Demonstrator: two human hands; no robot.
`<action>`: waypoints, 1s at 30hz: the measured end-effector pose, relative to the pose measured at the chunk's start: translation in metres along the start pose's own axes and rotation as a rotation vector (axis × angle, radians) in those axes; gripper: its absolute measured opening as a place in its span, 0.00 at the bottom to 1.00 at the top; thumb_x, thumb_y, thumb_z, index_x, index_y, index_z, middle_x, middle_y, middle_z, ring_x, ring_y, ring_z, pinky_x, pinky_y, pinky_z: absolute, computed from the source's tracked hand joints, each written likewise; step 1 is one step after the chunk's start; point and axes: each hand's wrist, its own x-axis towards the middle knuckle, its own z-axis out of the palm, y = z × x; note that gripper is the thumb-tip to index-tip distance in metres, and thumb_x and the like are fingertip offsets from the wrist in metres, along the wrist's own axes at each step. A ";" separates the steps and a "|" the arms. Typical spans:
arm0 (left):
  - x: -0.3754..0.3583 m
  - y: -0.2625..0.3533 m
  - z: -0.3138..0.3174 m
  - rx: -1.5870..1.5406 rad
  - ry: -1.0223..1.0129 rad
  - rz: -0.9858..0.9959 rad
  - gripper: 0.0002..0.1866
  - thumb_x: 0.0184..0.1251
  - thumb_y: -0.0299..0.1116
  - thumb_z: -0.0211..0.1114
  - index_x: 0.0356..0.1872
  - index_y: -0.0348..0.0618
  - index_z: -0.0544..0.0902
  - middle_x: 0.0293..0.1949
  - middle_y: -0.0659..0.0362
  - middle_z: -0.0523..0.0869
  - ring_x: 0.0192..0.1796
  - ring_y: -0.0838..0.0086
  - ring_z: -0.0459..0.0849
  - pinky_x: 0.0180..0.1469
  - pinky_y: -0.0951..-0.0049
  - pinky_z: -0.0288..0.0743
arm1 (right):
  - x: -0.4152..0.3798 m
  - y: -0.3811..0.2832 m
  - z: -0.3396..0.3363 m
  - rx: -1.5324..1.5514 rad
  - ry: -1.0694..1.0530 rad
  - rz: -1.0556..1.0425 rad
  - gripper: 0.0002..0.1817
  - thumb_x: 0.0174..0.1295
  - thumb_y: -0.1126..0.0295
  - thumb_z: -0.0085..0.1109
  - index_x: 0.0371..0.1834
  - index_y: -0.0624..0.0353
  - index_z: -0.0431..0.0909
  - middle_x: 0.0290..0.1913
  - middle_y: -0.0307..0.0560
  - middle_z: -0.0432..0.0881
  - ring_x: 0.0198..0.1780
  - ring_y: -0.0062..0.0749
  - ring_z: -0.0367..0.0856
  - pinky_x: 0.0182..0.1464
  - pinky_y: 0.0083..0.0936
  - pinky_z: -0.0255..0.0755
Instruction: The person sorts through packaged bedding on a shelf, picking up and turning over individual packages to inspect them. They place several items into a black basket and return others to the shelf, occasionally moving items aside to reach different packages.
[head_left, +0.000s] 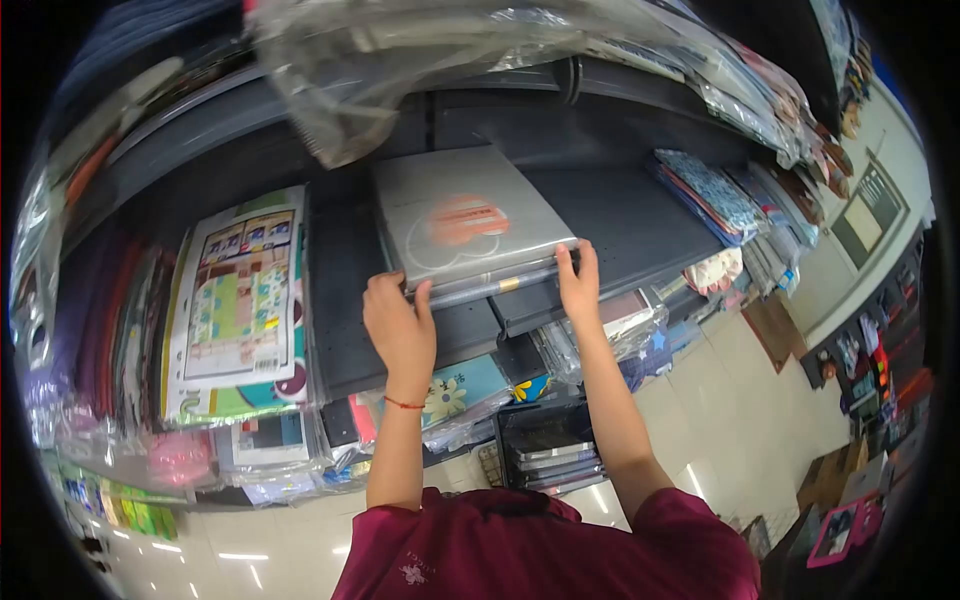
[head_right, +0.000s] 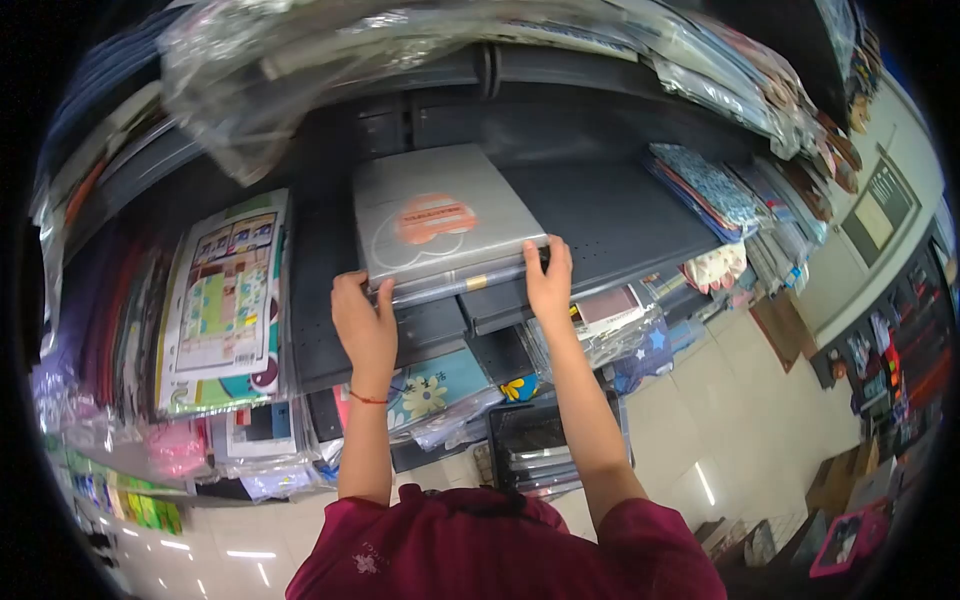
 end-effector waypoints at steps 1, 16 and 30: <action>0.000 -0.001 0.003 -0.007 0.011 0.004 0.14 0.61 0.34 0.65 0.41 0.36 0.72 0.42 0.50 0.77 0.44 0.54 0.75 0.46 0.59 0.66 | -0.002 0.000 0.000 0.049 -0.035 0.087 0.22 0.65 0.56 0.54 0.50 0.66 0.70 0.47 0.59 0.75 0.52 0.52 0.72 0.56 0.38 0.64; -0.122 0.004 -0.018 -0.021 -0.063 0.239 0.12 0.57 0.16 0.56 0.43 0.33 0.74 0.49 0.47 0.76 0.52 0.56 0.74 0.56 0.61 0.64 | -0.175 0.136 -0.139 0.388 -0.090 0.367 0.07 0.67 0.75 0.51 0.44 0.65 0.74 0.43 0.43 0.79 0.46 0.23 0.77 0.51 0.22 0.71; -0.546 -0.014 0.062 -0.009 -1.624 -0.851 0.31 0.64 0.33 0.57 0.66 0.32 0.58 0.47 0.39 0.81 0.48 0.53 0.82 0.52 0.59 0.73 | -0.487 0.347 -0.310 0.217 -0.533 1.572 0.33 0.63 0.72 0.53 0.71 0.52 0.52 0.35 0.50 0.83 0.29 0.33 0.83 0.33 0.25 0.76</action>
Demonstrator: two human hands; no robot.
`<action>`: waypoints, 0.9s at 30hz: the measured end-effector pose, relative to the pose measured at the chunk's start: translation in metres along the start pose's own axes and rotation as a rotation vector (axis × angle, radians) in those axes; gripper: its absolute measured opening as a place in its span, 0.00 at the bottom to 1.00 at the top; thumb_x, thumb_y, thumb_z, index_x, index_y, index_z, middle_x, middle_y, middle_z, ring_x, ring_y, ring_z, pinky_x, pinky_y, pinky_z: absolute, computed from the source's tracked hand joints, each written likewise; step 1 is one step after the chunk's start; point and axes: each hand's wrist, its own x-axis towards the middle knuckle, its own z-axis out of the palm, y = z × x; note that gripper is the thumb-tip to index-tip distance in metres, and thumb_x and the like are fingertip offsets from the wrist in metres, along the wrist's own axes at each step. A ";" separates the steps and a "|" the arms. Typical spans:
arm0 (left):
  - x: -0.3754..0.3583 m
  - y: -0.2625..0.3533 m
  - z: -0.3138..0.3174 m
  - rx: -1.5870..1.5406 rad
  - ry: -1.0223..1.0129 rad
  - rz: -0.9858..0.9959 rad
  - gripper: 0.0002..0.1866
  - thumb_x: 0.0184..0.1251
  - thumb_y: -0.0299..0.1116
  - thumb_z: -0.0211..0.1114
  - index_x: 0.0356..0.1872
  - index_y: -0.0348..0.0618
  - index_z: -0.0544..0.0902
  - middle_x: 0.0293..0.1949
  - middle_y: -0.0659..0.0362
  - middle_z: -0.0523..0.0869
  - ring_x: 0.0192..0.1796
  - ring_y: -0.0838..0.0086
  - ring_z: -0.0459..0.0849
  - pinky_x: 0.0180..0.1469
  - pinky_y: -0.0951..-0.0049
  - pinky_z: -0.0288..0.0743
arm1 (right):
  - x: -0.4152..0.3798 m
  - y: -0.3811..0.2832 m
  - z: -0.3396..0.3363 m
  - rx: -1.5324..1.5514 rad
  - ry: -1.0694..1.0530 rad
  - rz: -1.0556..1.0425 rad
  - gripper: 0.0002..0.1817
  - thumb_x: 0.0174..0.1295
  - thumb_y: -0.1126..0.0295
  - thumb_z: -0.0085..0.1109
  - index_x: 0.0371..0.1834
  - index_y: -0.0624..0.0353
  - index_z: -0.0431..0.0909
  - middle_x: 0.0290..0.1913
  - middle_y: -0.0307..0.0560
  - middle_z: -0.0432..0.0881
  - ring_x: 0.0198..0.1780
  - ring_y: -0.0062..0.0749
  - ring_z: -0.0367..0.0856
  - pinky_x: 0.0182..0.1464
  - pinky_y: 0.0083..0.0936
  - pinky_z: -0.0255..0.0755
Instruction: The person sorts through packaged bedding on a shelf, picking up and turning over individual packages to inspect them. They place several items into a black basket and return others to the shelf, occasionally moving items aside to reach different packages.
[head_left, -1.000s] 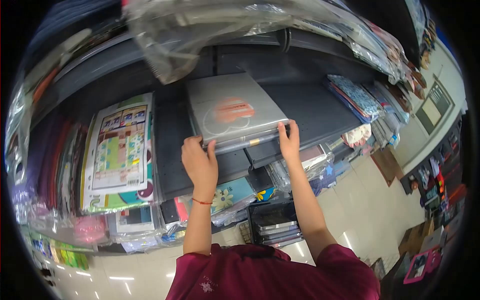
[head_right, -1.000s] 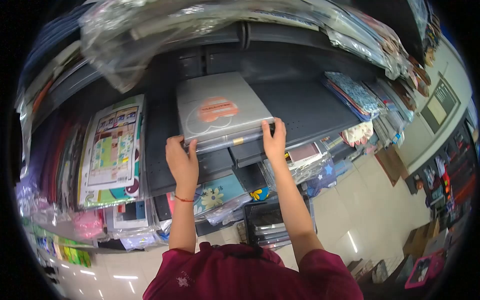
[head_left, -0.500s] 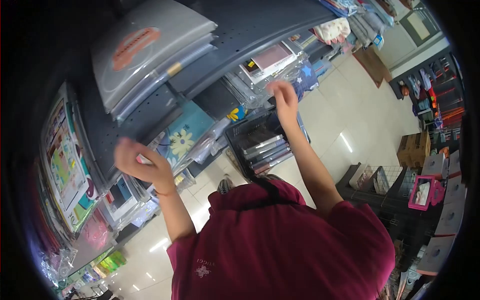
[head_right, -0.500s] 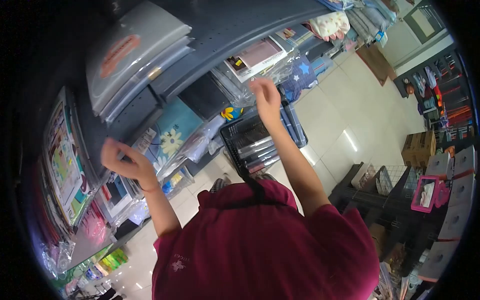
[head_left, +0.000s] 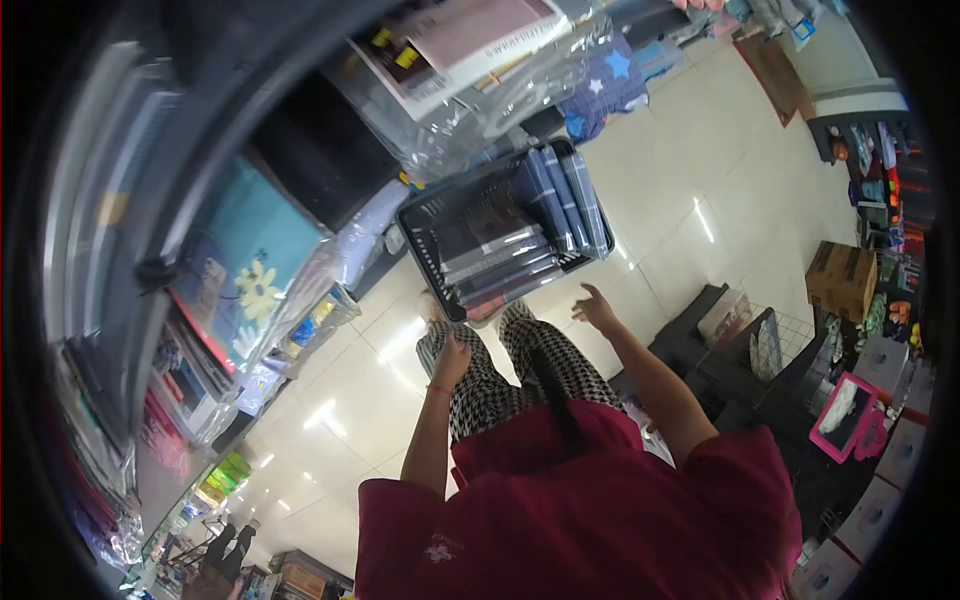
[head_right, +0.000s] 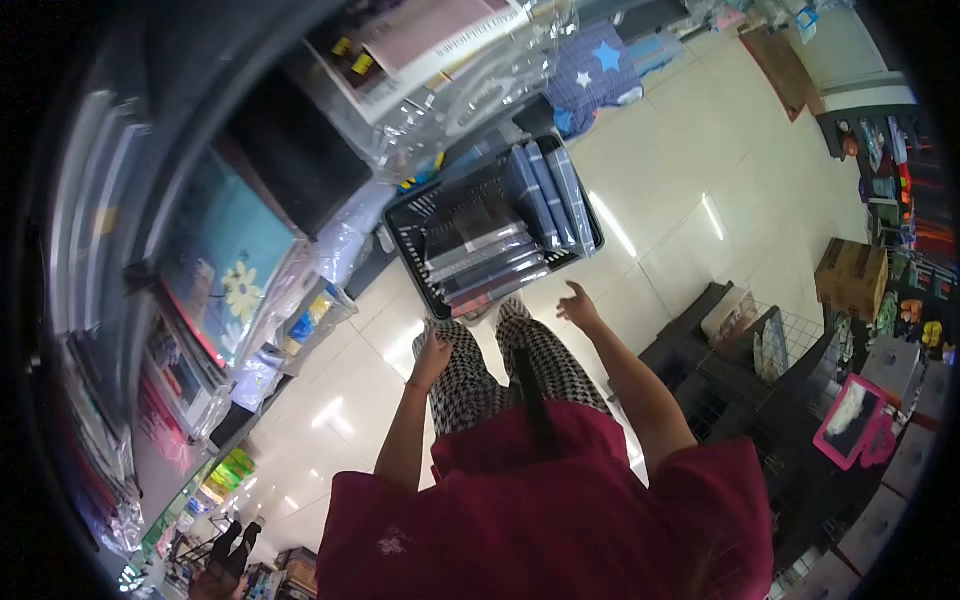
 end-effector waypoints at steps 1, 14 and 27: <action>0.013 0.001 0.012 -0.032 0.012 -0.057 0.31 0.64 0.33 0.57 0.65 0.32 0.58 0.48 0.38 0.80 0.49 0.54 0.81 0.53 0.59 0.72 | 0.025 0.016 0.004 -0.071 0.011 -0.057 0.38 0.61 0.71 0.55 0.73 0.52 0.47 0.33 0.51 0.83 0.28 0.33 0.83 0.31 0.27 0.76; 0.045 0.014 0.063 -0.221 0.424 0.076 0.23 0.68 0.47 0.56 0.41 0.31 0.74 0.36 0.42 0.84 0.42 0.50 0.83 0.43 0.61 0.75 | 0.038 -0.035 0.039 -0.682 0.206 -0.257 0.28 0.55 0.48 0.61 0.48 0.63 0.76 0.27 0.54 0.81 0.32 0.47 0.83 0.35 0.36 0.74; -0.174 0.225 -0.070 -0.378 0.864 0.443 0.11 0.67 0.28 0.57 0.28 0.39 0.65 0.17 0.61 0.62 0.21 0.78 0.60 0.23 0.75 0.55 | -0.210 -0.220 0.025 -0.271 0.551 -0.723 0.17 0.62 0.63 0.60 0.43 0.68 0.76 0.18 0.38 0.71 0.21 0.15 0.65 0.22 0.19 0.57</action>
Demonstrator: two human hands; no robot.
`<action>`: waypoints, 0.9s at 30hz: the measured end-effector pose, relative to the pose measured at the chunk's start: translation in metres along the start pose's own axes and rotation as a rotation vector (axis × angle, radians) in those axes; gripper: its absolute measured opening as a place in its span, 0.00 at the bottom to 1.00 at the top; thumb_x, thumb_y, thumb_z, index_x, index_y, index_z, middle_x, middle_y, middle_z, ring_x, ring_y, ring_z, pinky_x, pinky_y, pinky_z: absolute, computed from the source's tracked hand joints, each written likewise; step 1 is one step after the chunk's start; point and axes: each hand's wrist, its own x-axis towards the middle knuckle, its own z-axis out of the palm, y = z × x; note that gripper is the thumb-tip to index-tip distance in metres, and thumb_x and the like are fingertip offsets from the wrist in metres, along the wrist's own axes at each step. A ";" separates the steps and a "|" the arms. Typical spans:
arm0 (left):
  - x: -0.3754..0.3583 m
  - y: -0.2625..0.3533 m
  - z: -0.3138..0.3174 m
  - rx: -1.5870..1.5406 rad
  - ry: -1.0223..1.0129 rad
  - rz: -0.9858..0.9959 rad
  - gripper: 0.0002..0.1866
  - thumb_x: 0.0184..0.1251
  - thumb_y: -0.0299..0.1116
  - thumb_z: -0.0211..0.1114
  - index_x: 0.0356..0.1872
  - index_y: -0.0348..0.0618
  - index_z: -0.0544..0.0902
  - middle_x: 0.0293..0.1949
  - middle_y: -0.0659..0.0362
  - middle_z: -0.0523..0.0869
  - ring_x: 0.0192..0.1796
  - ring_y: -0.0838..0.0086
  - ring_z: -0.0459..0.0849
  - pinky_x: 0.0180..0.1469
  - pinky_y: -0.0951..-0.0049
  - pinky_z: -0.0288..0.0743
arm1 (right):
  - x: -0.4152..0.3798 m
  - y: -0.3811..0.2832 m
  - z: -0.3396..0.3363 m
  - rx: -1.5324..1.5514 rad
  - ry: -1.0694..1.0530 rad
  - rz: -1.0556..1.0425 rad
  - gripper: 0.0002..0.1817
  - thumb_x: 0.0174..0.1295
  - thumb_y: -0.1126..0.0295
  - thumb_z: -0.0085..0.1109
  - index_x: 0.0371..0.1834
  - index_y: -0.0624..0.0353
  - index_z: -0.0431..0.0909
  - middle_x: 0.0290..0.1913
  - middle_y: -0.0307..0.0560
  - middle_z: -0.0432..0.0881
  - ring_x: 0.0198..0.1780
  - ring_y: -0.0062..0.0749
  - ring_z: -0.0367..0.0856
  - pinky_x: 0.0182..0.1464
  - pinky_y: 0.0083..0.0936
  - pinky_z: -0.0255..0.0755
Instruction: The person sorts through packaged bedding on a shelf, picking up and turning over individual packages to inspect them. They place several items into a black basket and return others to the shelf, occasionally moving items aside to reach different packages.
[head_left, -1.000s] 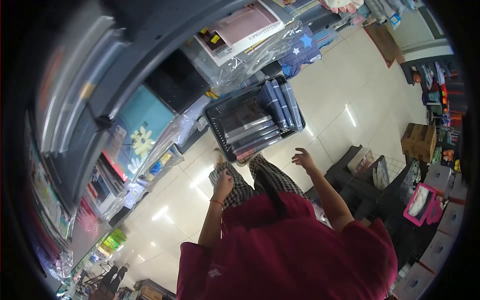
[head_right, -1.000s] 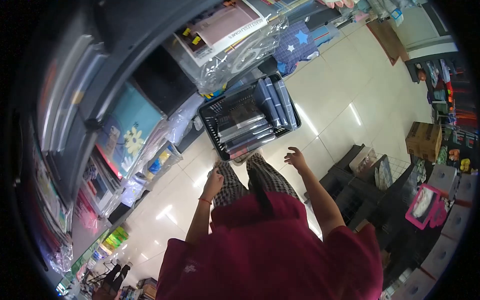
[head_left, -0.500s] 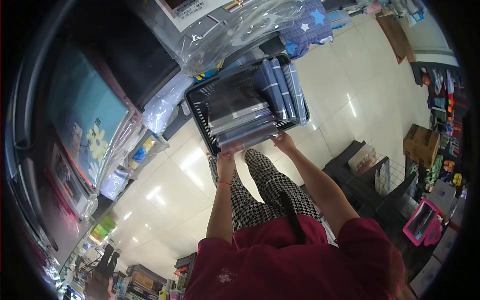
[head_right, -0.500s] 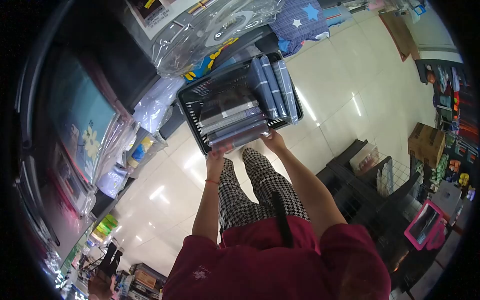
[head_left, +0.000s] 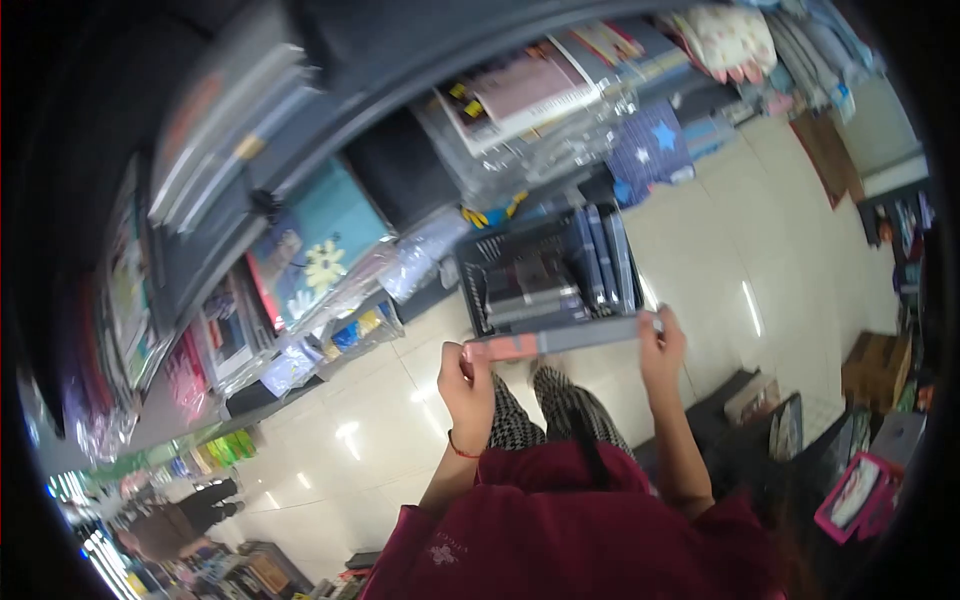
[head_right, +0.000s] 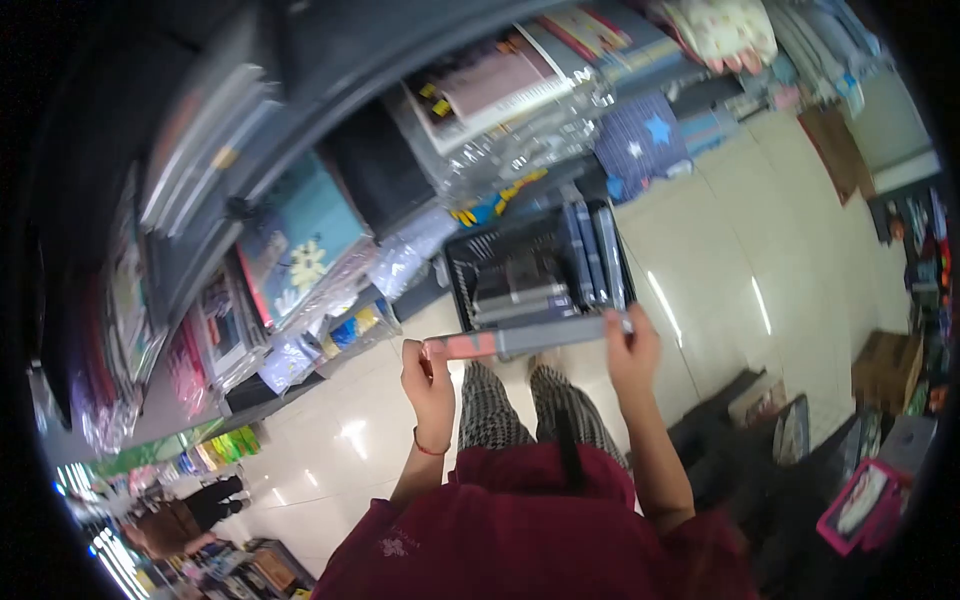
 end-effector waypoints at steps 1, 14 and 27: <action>0.004 0.024 -0.008 -0.023 0.015 0.065 0.10 0.66 0.28 0.58 0.28 0.39 0.66 0.18 0.61 0.62 0.22 0.78 0.60 0.23 0.76 0.55 | -0.003 -0.021 -0.019 0.058 0.071 -0.074 0.15 0.62 0.66 0.60 0.44 0.69 0.75 0.21 0.38 0.72 0.24 0.15 0.65 0.23 0.17 0.58; 0.036 0.104 -0.132 -0.534 0.585 1.163 0.09 0.60 0.24 0.55 0.41 0.33 0.69 0.29 0.49 0.75 0.27 0.69 0.70 0.29 0.68 0.64 | -0.054 -0.190 -0.028 0.619 0.423 -0.738 0.22 0.69 0.56 0.44 0.48 0.67 0.69 0.46 0.53 0.74 0.46 0.34 0.73 0.51 0.29 0.66; 0.212 0.091 -0.261 0.226 0.540 0.756 0.08 0.61 0.31 0.64 0.34 0.39 0.75 0.33 0.53 0.73 0.38 0.59 0.72 0.42 0.63 0.65 | 0.049 -0.343 0.172 0.464 0.095 -0.799 0.15 0.67 0.66 0.52 0.52 0.65 0.72 0.48 0.52 0.74 0.50 0.39 0.73 0.55 0.29 0.65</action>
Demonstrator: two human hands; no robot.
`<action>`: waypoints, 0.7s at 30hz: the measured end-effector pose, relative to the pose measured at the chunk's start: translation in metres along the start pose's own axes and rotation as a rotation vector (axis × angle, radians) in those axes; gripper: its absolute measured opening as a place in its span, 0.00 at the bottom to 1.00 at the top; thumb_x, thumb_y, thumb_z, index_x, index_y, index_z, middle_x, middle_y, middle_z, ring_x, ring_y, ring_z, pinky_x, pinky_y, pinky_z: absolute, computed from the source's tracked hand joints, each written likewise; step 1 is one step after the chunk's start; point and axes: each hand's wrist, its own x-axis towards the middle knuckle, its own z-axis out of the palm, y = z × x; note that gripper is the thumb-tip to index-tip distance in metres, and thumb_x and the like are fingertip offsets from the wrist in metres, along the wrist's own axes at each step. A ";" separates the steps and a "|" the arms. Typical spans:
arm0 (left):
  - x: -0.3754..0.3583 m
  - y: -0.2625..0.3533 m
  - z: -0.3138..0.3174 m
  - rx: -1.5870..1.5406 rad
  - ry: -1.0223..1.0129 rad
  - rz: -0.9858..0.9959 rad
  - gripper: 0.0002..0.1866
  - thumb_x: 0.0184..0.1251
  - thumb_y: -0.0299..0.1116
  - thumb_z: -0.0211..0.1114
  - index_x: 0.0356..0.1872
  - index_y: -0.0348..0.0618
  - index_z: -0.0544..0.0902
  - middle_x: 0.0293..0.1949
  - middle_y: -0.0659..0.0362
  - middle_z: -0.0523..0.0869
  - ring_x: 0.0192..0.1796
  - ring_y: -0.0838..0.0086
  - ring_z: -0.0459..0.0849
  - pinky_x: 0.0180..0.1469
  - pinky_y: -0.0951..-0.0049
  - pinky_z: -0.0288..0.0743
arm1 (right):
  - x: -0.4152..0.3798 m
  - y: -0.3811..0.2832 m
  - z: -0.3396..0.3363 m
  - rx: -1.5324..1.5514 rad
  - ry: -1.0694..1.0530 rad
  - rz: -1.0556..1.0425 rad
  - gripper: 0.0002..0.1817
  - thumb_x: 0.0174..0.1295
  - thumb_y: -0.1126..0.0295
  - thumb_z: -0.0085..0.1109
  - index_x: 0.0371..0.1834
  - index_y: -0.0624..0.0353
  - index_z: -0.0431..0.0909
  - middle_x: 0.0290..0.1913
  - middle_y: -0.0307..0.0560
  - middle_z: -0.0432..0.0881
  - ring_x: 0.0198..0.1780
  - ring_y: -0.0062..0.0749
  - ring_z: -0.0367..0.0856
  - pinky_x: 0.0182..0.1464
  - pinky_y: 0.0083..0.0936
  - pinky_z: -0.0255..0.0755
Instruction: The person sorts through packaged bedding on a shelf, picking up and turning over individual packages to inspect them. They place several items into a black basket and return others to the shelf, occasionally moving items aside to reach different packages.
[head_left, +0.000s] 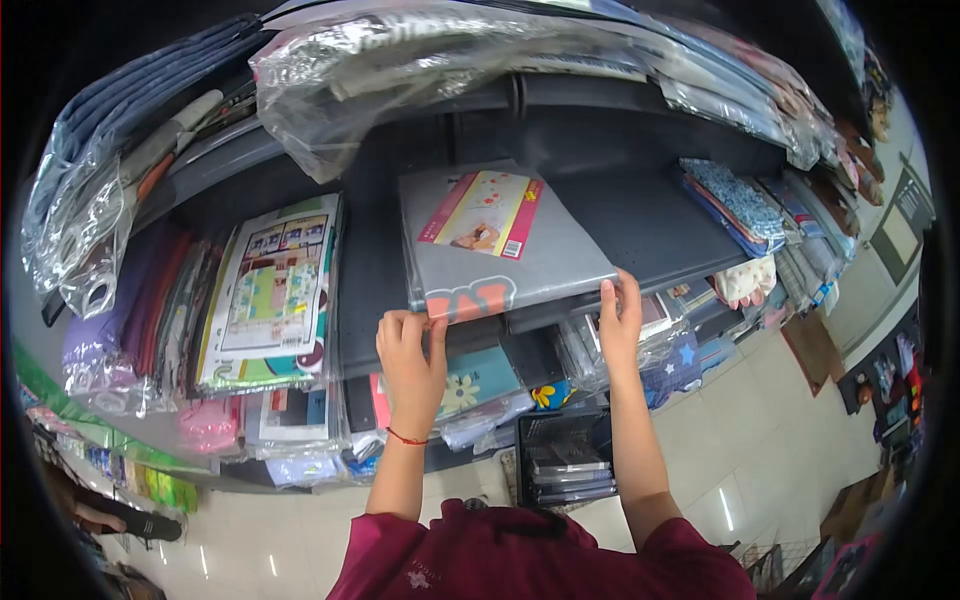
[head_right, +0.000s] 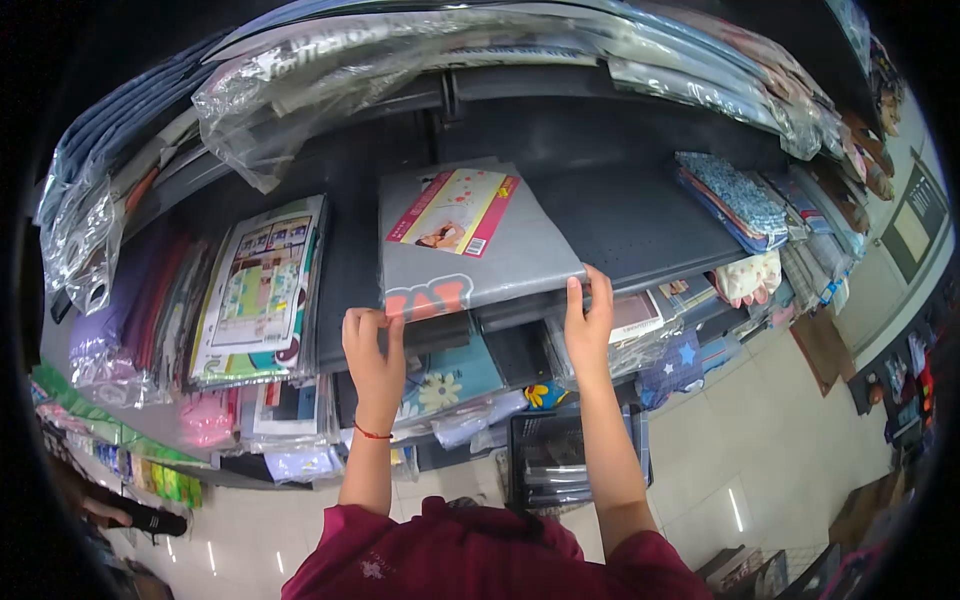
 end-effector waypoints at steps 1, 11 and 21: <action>0.009 -0.005 0.002 0.027 0.005 0.033 0.08 0.61 0.31 0.65 0.34 0.39 0.76 0.34 0.53 0.73 0.39 0.59 0.73 0.42 0.62 0.65 | 0.008 0.005 0.010 -0.045 -0.001 -0.017 0.15 0.67 0.66 0.52 0.51 0.64 0.73 0.48 0.52 0.74 0.51 0.40 0.73 0.55 0.30 0.65; 0.051 -0.065 0.043 -0.112 0.016 -0.057 0.09 0.61 0.33 0.66 0.33 0.39 0.75 0.37 0.52 0.74 0.41 0.57 0.72 0.45 0.61 0.66 | 0.041 0.029 0.060 -0.160 0.028 0.070 0.12 0.67 0.64 0.53 0.46 0.61 0.73 0.45 0.52 0.76 0.49 0.44 0.73 0.54 0.32 0.66; 0.036 -0.063 0.033 -0.047 0.038 0.013 0.05 0.64 0.25 0.61 0.37 0.35 0.76 0.38 0.53 0.77 0.43 0.64 0.76 0.51 0.67 0.69 | 0.028 0.021 0.006 -0.091 -0.106 -0.005 0.20 0.64 0.68 0.57 0.58 0.61 0.70 0.51 0.56 0.75 0.55 0.41 0.75 0.57 0.30 0.68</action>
